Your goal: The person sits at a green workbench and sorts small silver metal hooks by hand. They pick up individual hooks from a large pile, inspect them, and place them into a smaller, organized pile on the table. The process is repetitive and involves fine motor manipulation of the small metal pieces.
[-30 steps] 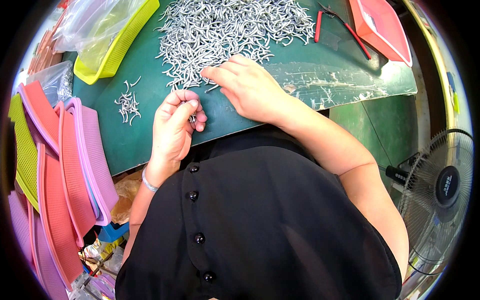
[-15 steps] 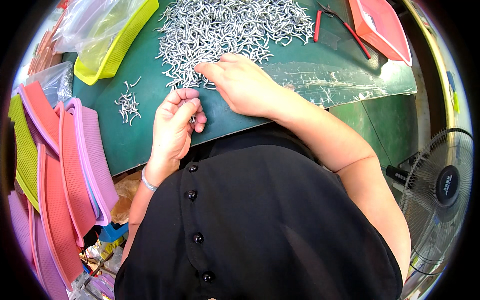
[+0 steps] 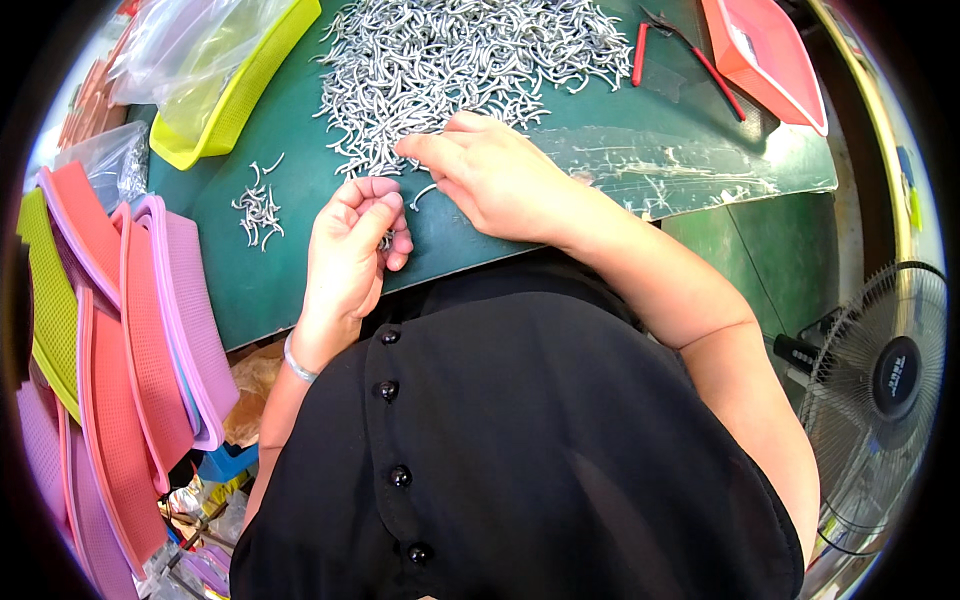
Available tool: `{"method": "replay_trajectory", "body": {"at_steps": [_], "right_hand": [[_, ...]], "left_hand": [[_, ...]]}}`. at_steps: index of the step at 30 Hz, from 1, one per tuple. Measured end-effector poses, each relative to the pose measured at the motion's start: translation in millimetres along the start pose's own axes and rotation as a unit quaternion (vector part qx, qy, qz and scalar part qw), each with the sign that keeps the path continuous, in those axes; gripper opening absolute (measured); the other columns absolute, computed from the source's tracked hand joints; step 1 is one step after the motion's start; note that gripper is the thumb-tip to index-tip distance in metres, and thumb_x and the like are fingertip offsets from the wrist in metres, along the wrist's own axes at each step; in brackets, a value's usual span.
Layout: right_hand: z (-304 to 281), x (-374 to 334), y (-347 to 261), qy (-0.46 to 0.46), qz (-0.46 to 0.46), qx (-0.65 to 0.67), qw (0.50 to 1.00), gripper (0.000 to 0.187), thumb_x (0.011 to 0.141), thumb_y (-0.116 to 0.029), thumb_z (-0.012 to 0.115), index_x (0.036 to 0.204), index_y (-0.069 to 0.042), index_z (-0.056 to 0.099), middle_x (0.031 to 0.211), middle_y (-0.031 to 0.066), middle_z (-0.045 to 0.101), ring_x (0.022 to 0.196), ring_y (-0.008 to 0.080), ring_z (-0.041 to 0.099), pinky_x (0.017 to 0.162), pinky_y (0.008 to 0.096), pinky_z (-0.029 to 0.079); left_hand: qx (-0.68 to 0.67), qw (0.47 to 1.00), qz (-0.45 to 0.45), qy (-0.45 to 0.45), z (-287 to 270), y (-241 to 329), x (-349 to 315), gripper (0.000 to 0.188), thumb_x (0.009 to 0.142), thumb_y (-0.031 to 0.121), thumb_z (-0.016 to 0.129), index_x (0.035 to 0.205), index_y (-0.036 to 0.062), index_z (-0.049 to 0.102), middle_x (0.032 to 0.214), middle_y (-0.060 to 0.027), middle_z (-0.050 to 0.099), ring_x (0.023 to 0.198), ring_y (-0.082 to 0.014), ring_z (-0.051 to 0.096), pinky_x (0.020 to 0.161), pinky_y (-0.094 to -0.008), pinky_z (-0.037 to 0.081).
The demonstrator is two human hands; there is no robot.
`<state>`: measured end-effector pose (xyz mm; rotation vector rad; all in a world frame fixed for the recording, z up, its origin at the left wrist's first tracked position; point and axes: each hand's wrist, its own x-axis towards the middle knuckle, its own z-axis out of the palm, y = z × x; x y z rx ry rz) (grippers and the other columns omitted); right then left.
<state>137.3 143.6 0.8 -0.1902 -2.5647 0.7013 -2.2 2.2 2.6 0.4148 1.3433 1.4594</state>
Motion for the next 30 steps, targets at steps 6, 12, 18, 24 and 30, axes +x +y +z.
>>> {"method": "replay_trajectory", "body": {"at_steps": [6, 12, 18, 24, 30], "right_hand": [[10.7, -3.3, -1.9, 0.030, 0.007, -0.005, 1.000, 0.053, 0.076, 0.002, 0.066, 0.126, -0.004, 0.054, 0.081, 0.0040, 0.062, 0.080, 0.0266, 0.057, 0.075, 0.0390, 0.048], [12.4, -3.9, -4.4, 0.030, 0.041, 0.043, 0.998, 0.049, 0.079, 0.001, 0.062, 0.127, -0.004, 0.053, 0.081, 0.0060, 0.062, 0.081, 0.0282, 0.058, 0.074, 0.0405, 0.048], [12.6, -7.1, -1.0, 0.032, 0.049, 0.069, 0.996, 0.048, 0.080, -0.001, 0.062, 0.127, -0.006, 0.053, 0.081, 0.0064, 0.062, 0.084, 0.0277, 0.058, 0.075, 0.0406, 0.048], [4.6, -9.0, -1.2, 0.054, 0.062, 0.053, 0.995, 0.045, 0.081, 0.002, 0.061, 0.125, -0.007, 0.056, 0.082, 0.0059, 0.063, 0.084, 0.0270, 0.058, 0.076, 0.0394, 0.049], [3.6, -10.7, 2.0, 0.066, 0.058, 0.027, 0.996, 0.043, 0.081, 0.002, 0.060, 0.123, -0.006, 0.058, 0.086, 0.0062, 0.066, 0.087, 0.0267, 0.059, 0.078, 0.0386, 0.049]], "left_hand": [[0.197, 0.980, 0.015, -0.007, -1.1, 7.7, 2.2, 0.017, 0.087, 0.009, 0.067, 0.101, -0.0005, 0.062, 0.076, -0.0020, 0.060, 0.059, -0.0089, 0.055, 0.051, -0.0236, 0.045], [0.451, 0.877, 0.167, -0.002, 4.6, 5.5, 4.7, 0.014, 0.083, 0.008, 0.071, 0.095, 0.0013, 0.068, 0.068, -0.0014, 0.058, 0.059, -0.0083, 0.054, 0.056, -0.0256, 0.046], [0.487, 0.828, 0.279, 0.021, 2.1, -9.2, 6.4, 0.008, 0.082, 0.006, 0.069, 0.087, -0.0004, 0.068, 0.075, -0.0100, 0.065, 0.063, -0.0170, 0.061, 0.061, -0.0293, 0.049], [0.498, 0.815, 0.295, 0.025, 2.7, -13.7, 4.3, 0.007, 0.082, 0.004, 0.068, 0.087, -0.0004, 0.067, 0.078, -0.0117, 0.066, 0.063, -0.0189, 0.063, 0.061, -0.0300, 0.051], [0.508, 0.805, 0.307, 0.021, 2.6, -13.5, 3.9, 0.006, 0.082, 0.003, 0.068, 0.087, -0.0002, 0.066, 0.079, -0.0121, 0.066, 0.063, -0.0200, 0.063, 0.061, -0.0305, 0.051]]}}
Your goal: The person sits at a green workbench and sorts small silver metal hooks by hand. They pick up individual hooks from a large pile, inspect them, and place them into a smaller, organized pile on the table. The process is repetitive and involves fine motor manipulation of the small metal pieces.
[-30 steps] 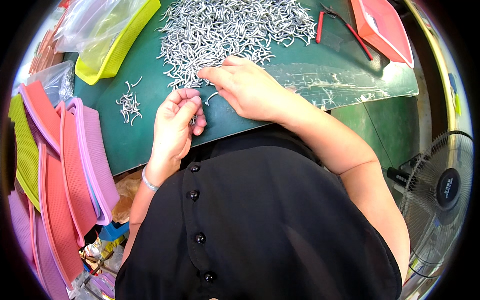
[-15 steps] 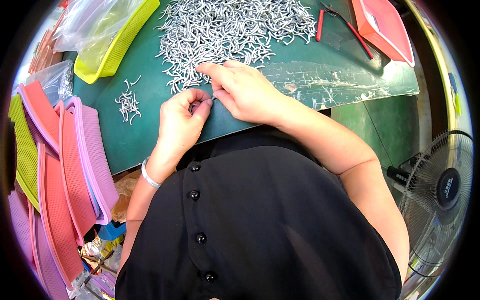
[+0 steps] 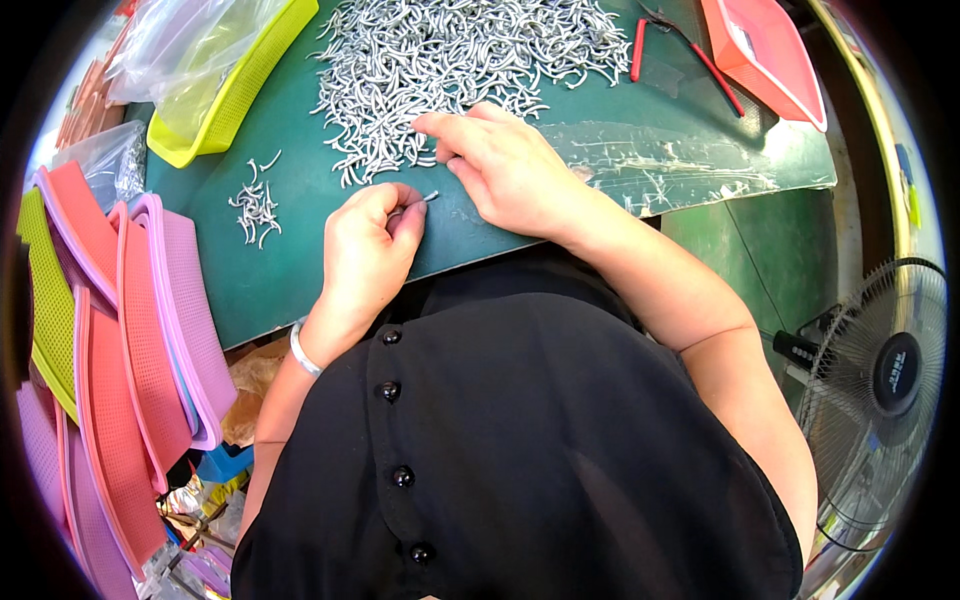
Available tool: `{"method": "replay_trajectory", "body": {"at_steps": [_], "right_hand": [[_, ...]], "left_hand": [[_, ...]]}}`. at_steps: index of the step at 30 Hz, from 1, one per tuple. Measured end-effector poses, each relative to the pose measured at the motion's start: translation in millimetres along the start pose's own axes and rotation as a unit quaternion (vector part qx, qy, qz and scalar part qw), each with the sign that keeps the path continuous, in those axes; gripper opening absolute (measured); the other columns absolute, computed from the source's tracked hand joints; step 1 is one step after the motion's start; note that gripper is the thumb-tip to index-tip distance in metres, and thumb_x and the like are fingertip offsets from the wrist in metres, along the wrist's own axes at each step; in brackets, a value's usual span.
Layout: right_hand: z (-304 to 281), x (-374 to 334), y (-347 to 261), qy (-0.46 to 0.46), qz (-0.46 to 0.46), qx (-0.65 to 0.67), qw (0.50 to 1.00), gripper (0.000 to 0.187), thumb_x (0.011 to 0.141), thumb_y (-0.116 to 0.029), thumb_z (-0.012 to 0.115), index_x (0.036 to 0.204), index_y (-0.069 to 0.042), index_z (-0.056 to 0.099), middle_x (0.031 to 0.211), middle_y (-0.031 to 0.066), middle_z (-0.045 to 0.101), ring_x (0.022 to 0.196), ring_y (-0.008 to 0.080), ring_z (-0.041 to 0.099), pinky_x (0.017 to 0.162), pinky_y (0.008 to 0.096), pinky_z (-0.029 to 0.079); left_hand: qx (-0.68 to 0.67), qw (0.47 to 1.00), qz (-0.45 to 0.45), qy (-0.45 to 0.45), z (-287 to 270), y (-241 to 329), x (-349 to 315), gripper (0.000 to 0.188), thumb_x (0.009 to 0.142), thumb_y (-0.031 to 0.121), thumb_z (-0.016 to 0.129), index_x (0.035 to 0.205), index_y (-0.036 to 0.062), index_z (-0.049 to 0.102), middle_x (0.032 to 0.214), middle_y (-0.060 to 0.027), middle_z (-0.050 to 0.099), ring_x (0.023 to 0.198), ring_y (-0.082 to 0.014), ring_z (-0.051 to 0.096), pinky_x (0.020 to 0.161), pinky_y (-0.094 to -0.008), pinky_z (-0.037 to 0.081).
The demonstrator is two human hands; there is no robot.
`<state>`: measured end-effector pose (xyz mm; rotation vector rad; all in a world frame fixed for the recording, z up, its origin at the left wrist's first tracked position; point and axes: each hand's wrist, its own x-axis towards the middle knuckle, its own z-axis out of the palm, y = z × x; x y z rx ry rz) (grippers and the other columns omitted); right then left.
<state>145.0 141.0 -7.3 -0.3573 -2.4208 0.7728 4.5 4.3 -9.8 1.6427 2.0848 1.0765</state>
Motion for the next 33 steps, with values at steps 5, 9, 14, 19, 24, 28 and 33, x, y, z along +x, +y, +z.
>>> {"method": "replay_trajectory", "body": {"at_steps": [5, 9, 14, 19, 24, 28, 33], "right_hand": [[1.3, 1.6, 1.9, -0.029, -0.035, -0.033, 0.998, 0.042, 0.080, 0.002, 0.061, 0.121, -0.006, 0.061, 0.091, 0.0064, 0.067, 0.090, 0.0266, 0.058, 0.082, 0.0388, 0.048], [-1.4, 0.5, 1.4, -0.054, -0.074, -0.067, 0.994, 0.040, 0.080, 0.003, 0.061, 0.119, -0.007, 0.063, 0.097, 0.0052, 0.068, 0.094, 0.0248, 0.058, 0.083, 0.0371, 0.049], [-4.1, -1.0, 3.5, -0.048, -0.042, 0.005, 0.998, 0.038, 0.080, 0.003, 0.063, 0.116, -0.007, 0.065, 0.091, 0.0043, 0.066, 0.092, 0.0240, 0.059, 0.081, 0.0368, 0.049], [-4.6, -0.3, 1.5, -0.026, -0.009, -0.004, 1.000, 0.040, 0.079, 0.002, 0.066, 0.117, -0.007, 0.064, 0.087, 0.0036, 0.065, 0.089, 0.0239, 0.059, 0.078, 0.0361, 0.050], [3.1, -0.1, -2.7, -0.025, -0.005, -0.005, 1.000, 0.043, 0.076, -0.001, 0.069, 0.118, -0.007, 0.061, 0.085, 0.0045, 0.066, 0.086, 0.0253, 0.059, 0.080, 0.0380, 0.048], [7.2, 2.9, -4.8, -0.019, -0.009, -0.015, 1.000, 0.046, 0.074, -0.001, 0.070, 0.119, -0.006, 0.059, 0.084, 0.0056, 0.065, 0.085, 0.0262, 0.058, 0.080, 0.0388, 0.047], [12.0, 2.8, -2.3, -0.005, -0.029, -0.022, 0.999, 0.048, 0.075, 0.001, 0.070, 0.122, -0.003, 0.058, 0.083, 0.0044, 0.063, 0.081, 0.0251, 0.056, 0.073, 0.0368, 0.048]], "left_hand": [[0.022, 0.999, 0.032, 0.009, 0.9, 1.1, -2.9, 0.005, 0.080, 0.003, 0.069, 0.085, 0.0024, 0.066, 0.073, -0.0094, 0.059, 0.060, -0.0234, 0.059, 0.056, -0.0344, 0.048], [0.035, 0.996, 0.081, 0.031, 1.2, -0.2, -6.4, 0.007, 0.079, 0.002, 0.070, 0.084, 0.0044, 0.066, 0.071, -0.0085, 0.053, 0.059, -0.0263, 0.055, 0.054, -0.0372, 0.045], [0.039, 0.994, 0.094, 0.035, 0.4, -0.3, -7.1, 0.008, 0.078, 0.002, 0.070, 0.084, 0.0044, 0.066, 0.072, -0.0086, 0.052, 0.059, -0.0267, 0.055, 0.054, -0.0369, 0.045], [0.050, 0.992, 0.109, 0.041, 0.2, -1.5, -7.8, 0.008, 0.078, 0.002, 0.071, 0.085, 0.0048, 0.067, 0.072, -0.0083, 0.052, 0.059, -0.0267, 0.055, 0.054, -0.0368, 0.045], [0.058, 0.992, 0.107, 0.038, -3.4, -3.4, -12.2, 0.009, 0.077, 0.003, 0.073, 0.085, 0.0056, 0.068, 0.071, -0.0076, 0.052, 0.061, -0.0254, 0.056, 0.054, -0.0359, 0.046], [0.062, 0.991, 0.114, 0.038, -5.0, -1.9, -13.0, 0.010, 0.076, 0.003, 0.074, 0.085, 0.0065, 0.069, 0.072, -0.0066, 0.053, 0.061, -0.0236, 0.057, 0.055, -0.0353, 0.047], [0.092, 0.986, 0.132, 0.046, -4.6, -2.0, -12.8, 0.012, 0.074, 0.004, 0.075, 0.084, 0.0088, 0.070, 0.072, -0.0039, 0.054, 0.067, -0.0224, 0.058, 0.058, -0.0346, 0.048]]}}
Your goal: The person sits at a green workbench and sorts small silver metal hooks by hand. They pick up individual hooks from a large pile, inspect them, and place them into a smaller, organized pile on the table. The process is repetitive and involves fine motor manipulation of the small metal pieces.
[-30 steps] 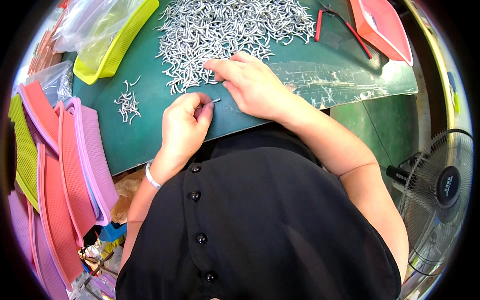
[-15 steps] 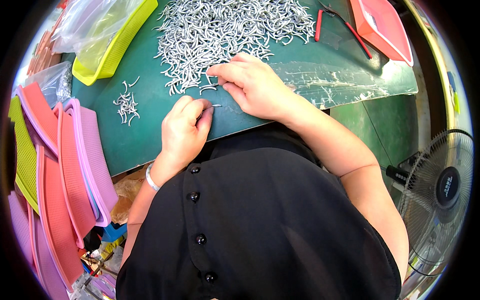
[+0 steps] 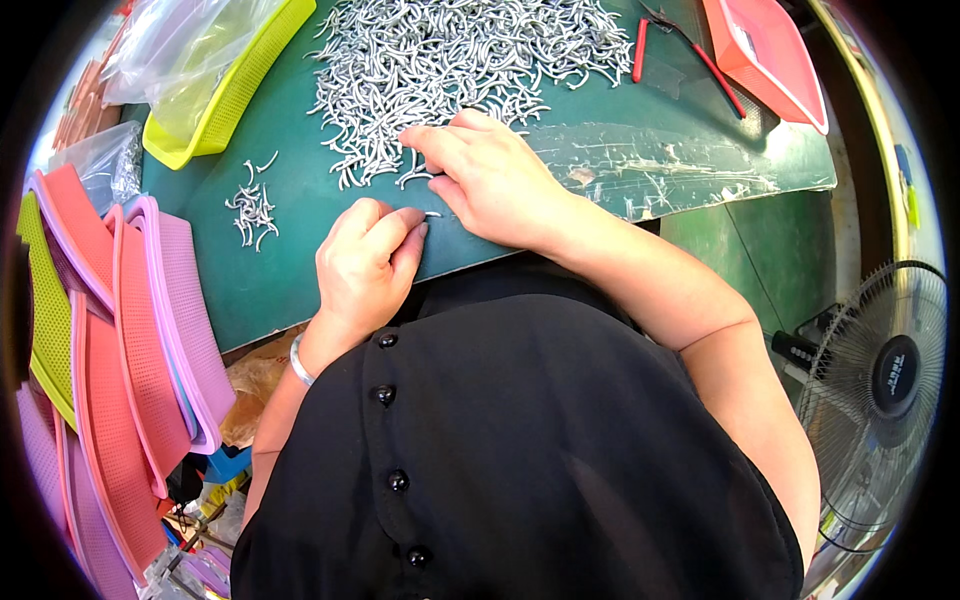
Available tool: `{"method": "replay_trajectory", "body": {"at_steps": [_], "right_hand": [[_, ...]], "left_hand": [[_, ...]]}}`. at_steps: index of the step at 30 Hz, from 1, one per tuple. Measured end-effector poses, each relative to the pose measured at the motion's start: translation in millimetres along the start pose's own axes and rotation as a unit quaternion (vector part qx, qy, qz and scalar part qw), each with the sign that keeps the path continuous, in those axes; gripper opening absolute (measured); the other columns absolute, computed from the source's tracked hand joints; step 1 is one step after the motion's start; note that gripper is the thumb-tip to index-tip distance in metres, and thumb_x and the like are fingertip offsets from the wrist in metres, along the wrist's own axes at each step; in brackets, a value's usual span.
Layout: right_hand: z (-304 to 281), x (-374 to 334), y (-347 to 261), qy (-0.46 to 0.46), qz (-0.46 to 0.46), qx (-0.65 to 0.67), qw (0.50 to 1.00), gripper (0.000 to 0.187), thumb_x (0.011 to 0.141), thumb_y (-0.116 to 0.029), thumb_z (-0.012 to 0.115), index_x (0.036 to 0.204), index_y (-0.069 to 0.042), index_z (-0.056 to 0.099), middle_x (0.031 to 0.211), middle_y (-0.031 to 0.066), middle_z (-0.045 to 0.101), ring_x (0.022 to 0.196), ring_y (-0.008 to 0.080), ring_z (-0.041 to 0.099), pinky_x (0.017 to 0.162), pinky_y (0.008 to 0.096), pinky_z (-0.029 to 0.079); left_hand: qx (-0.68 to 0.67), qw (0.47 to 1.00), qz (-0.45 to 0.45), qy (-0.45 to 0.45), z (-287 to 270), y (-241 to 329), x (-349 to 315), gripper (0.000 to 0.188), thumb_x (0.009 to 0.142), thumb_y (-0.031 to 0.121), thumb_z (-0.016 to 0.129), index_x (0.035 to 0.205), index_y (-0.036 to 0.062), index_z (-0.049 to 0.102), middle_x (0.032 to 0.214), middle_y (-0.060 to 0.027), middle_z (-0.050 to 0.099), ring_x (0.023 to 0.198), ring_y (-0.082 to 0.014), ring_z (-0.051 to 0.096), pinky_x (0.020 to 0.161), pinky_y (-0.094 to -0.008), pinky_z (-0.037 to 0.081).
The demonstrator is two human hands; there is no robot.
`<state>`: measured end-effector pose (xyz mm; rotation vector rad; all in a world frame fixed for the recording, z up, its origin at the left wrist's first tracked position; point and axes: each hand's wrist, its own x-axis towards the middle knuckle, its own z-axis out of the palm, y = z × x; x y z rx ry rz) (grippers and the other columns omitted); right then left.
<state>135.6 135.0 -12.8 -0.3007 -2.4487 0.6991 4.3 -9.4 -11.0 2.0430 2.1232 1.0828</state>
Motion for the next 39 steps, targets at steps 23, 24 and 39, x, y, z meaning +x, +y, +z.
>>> {"method": "replay_trajectory", "body": {"at_steps": [23, 24, 39], "right_hand": [[-6.6, 0.9, 2.7, 0.004, 0.008, 0.025, 1.000, 0.048, 0.079, 0.002, 0.064, 0.125, -0.006, 0.057, 0.084, 0.0043, 0.064, 0.083, 0.0253, 0.058, 0.076, 0.0372, 0.048], [-6.0, 1.9, 3.1, 0.010, 0.010, 0.022, 1.000, 0.046, 0.079, 0.002, 0.064, 0.123, -0.006, 0.058, 0.084, 0.0048, 0.065, 0.084, 0.0261, 0.058, 0.078, 0.0381, 0.048], [-1.0, 10.9, 1.3, -0.010, -0.016, -0.025, 1.000, 0.040, 0.078, -0.002, 0.065, 0.118, -0.005, 0.061, 0.087, 0.0074, 0.067, 0.085, 0.0270, 0.059, 0.079, 0.0393, 0.047]], "left_hand": [[0.013, 0.998, -0.022, 0.051, 8.9, -3.7, 3.5, 0.011, 0.077, 0.006, 0.072, 0.086, 0.0085, 0.068, 0.074, -0.0047, 0.052, 0.066, -0.0240, 0.056, 0.057, -0.0359, 0.047], [0.011, 0.999, -0.029, 0.045, 7.2, -2.0, 4.3, 0.010, 0.077, 0.004, 0.072, 0.087, 0.0071, 0.069, 0.074, -0.0054, 0.054, 0.067, -0.0246, 0.058, 0.059, -0.0359, 0.047], [-0.012, 0.999, -0.029, 0.037, 2.2, 1.0, 4.0, 0.012, 0.073, 0.002, 0.071, 0.085, 0.0050, 0.070, 0.077, -0.0070, 0.057, 0.071, -0.0254, 0.059, 0.061, -0.0360, 0.048]]}}
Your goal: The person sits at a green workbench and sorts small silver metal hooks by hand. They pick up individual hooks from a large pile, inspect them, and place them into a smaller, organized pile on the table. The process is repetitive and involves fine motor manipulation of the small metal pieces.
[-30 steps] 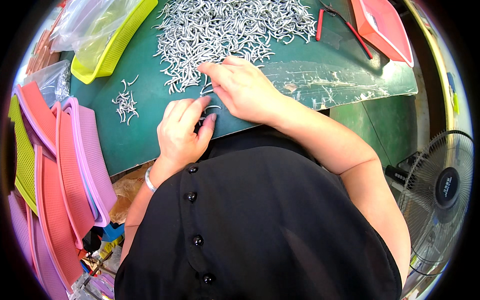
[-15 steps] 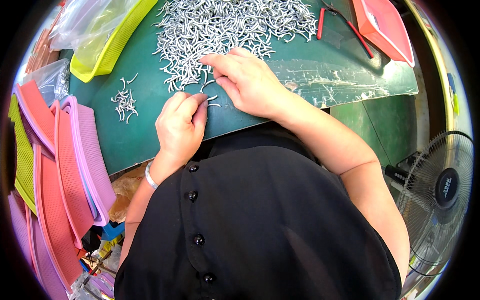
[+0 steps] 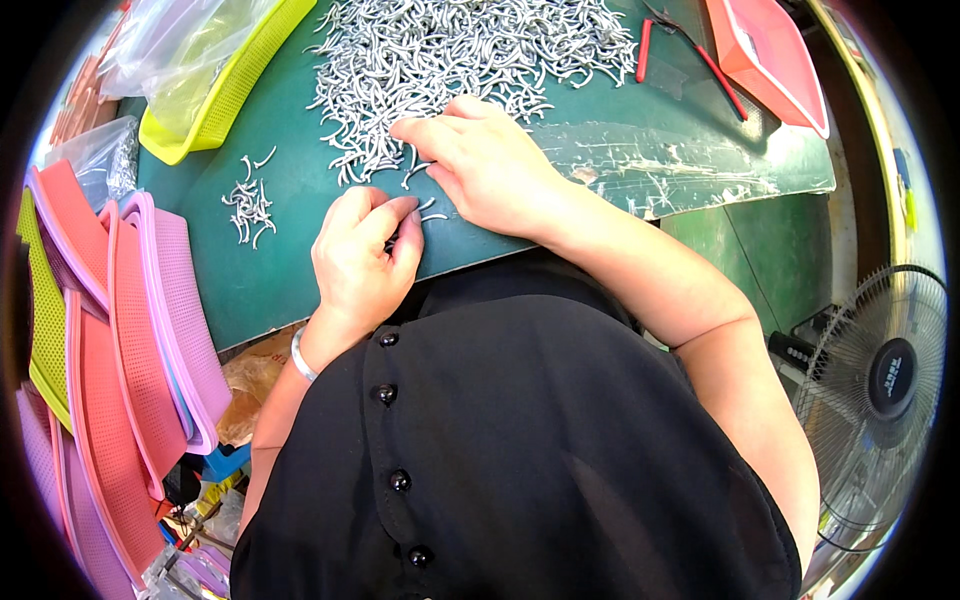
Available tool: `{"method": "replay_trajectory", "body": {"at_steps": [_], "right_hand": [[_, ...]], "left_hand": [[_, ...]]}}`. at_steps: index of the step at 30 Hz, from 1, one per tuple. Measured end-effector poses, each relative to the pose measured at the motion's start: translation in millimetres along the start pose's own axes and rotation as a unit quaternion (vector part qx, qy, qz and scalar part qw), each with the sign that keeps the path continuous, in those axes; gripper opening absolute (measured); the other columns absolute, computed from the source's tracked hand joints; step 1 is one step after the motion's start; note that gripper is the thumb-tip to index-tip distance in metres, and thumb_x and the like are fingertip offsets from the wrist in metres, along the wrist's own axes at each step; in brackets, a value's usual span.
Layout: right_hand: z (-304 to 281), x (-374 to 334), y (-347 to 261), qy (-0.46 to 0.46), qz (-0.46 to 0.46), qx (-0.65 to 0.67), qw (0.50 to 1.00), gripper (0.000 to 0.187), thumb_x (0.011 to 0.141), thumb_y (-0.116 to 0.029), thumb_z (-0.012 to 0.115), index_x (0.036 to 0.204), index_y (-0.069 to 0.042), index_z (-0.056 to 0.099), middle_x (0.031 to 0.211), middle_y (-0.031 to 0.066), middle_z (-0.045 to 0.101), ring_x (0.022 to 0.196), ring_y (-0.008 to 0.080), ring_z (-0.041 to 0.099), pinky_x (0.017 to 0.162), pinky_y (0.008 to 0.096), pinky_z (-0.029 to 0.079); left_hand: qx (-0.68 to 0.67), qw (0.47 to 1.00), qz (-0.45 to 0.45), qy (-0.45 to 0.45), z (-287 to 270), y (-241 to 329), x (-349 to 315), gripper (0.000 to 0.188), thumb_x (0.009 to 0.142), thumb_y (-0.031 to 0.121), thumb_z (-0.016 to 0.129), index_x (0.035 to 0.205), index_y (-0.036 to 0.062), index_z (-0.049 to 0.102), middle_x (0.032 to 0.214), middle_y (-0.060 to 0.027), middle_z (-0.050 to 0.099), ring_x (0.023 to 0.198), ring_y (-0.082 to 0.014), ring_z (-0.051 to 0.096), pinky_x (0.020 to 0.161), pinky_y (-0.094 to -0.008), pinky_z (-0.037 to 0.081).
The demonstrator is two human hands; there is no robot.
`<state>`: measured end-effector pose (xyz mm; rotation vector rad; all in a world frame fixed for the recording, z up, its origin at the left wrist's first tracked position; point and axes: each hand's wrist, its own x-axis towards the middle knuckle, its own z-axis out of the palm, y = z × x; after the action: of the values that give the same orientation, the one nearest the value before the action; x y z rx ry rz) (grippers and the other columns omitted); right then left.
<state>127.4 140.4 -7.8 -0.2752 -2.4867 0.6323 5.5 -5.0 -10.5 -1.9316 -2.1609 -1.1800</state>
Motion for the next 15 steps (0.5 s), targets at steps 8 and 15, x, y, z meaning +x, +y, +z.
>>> {"method": "replay_trajectory", "body": {"at_steps": [8, 15], "right_hand": [[4.7, -1.7, 1.8, 0.004, -0.025, -0.033, 0.999, 0.045, 0.078, 0.001, 0.065, 0.121, -0.003, 0.057, 0.080, 0.0040, 0.062, 0.080, 0.0244, 0.057, 0.075, 0.0372, 0.047], [8.1, -4.4, 0.9, 0.012, -0.036, -0.004, 0.999, 0.045, 0.079, 0.002, 0.063, 0.123, -0.001, 0.055, 0.079, 0.0045, 0.060, 0.077, 0.0251, 0.056, 0.076, 0.0376, 0.045]], "left_hand": [[-0.009, 0.999, 0.001, 0.032, 3.7, -6.6, -1.9, 0.015, 0.075, 0.011, 0.073, 0.089, 0.0080, 0.069, 0.083, -0.0051, 0.059, 0.074, -0.0244, 0.059, 0.061, -0.0354, 0.050], [0.008, 1.000, -0.014, 0.015, 6.7, -5.5, 4.1, 0.017, 0.076, 0.010, 0.073, 0.092, 0.0079, 0.067, 0.085, -0.0051, 0.059, 0.077, -0.0257, 0.061, 0.063, -0.0371, 0.051]]}}
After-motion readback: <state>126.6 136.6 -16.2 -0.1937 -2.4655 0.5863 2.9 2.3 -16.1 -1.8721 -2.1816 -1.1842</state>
